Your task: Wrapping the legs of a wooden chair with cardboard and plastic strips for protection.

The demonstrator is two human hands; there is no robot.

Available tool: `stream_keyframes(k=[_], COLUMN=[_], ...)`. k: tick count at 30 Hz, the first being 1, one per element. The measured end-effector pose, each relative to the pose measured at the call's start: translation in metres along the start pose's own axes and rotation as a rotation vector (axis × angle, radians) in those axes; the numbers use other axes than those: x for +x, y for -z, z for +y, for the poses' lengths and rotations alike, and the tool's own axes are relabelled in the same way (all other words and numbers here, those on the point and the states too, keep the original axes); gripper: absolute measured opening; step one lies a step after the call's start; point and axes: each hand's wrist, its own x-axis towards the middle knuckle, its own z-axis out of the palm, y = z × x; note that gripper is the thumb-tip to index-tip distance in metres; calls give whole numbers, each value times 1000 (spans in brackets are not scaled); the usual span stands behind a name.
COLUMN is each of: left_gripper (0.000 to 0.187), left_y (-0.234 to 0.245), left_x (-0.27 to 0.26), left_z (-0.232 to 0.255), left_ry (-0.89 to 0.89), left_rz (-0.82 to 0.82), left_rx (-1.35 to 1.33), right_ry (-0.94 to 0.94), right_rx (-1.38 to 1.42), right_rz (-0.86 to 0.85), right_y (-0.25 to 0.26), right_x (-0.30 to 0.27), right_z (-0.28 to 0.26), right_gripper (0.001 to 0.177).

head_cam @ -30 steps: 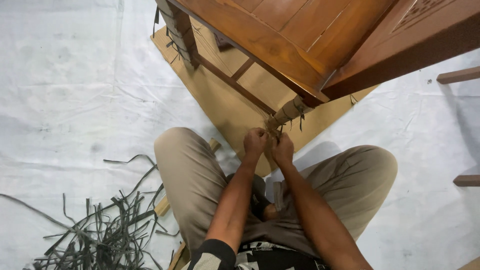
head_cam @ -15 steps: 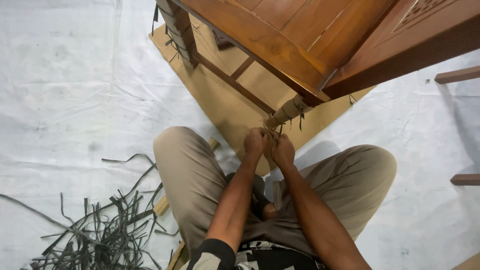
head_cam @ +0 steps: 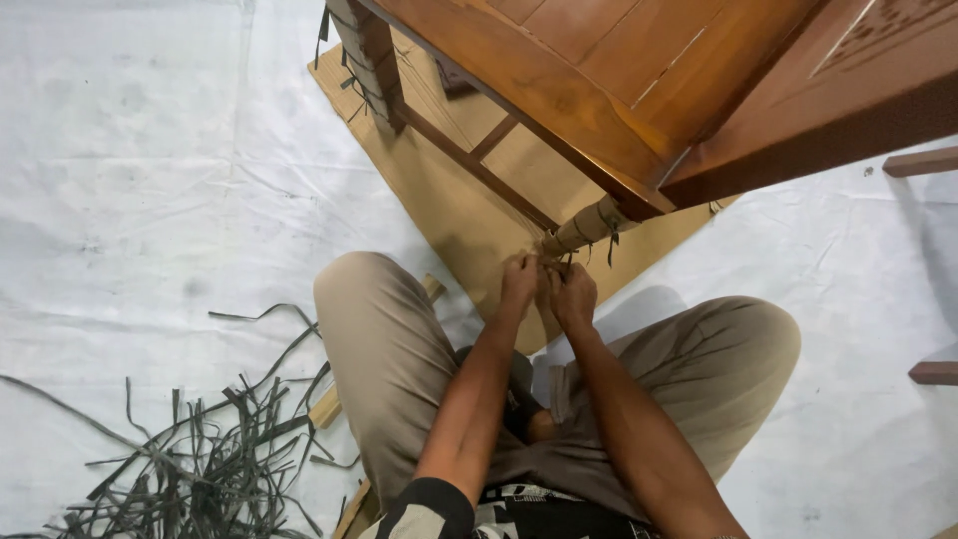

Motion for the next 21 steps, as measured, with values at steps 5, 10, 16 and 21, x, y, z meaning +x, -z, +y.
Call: stream_keyframes(k=[5, 10, 16, 21], left_gripper=[64, 48, 34, 29], left_y=[-3, -7, -14, -15], left_x=[-9, 5, 18, 28], left_z=[16, -4, -23, -37], left_ry=[201, 172, 87, -37], left_rz=[-173, -138, -132, -116], left_rx=[-378, -424, -312, -110], right_ry=[-157, -310, -325, -279], right_rx=[91, 256, 283, 214], right_rz=[0, -28, -44, -87], right_y=[-21, -17, -5, -14], right_x=[8, 14, 13, 11], right_z=[20, 20, -2, 15], right_gripper=[30, 26, 28, 25])
